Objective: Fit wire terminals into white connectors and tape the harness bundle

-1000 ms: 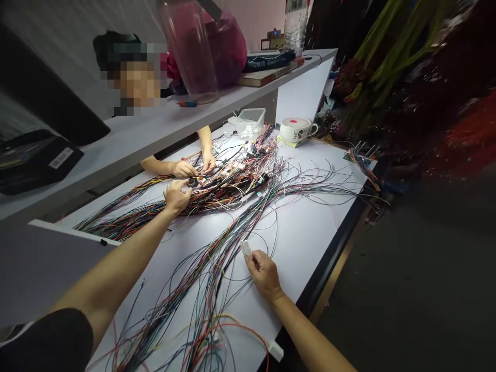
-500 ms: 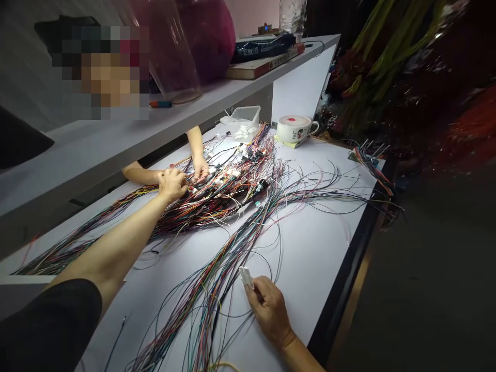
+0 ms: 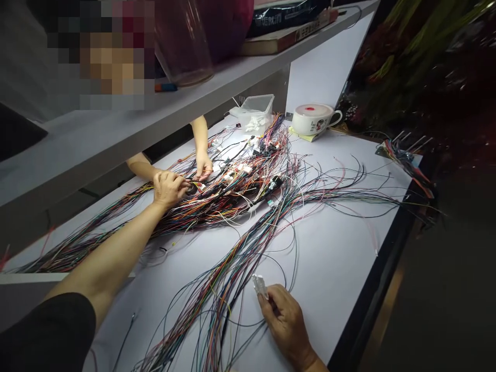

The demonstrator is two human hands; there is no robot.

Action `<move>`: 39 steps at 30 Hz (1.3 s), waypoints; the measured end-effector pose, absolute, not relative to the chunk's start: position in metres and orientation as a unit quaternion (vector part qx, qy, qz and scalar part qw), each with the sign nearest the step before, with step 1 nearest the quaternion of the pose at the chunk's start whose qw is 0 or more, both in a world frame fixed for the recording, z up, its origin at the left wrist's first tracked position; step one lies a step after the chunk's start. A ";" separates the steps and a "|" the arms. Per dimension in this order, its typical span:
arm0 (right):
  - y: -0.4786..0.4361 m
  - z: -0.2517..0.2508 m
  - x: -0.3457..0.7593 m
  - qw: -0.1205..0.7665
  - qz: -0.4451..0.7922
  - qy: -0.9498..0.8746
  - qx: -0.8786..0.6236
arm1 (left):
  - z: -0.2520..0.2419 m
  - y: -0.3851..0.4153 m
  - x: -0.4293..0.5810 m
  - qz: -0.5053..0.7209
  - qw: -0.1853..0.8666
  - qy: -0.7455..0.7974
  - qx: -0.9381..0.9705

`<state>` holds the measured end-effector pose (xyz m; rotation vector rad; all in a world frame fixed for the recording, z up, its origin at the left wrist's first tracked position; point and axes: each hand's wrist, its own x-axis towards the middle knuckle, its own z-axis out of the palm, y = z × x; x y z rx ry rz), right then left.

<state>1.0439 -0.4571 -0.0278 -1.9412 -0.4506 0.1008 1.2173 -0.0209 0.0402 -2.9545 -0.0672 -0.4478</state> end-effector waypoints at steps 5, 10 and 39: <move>-0.457 -0.029 1.044 0.541 0.048 -0.194 -0.817 | 0.035 -0.013 1.216 -0.167 0.068 -0.069 -0.981; -0.457 -0.030 1.042 0.541 0.041 -0.197 -0.817 | 0.035 -0.010 1.213 -0.174 0.046 -0.098 -0.979; -0.456 -0.038 1.043 0.502 -0.015 -0.236 -0.832 | 0.068 -0.124 1.074 -0.278 -0.082 -0.119 -0.950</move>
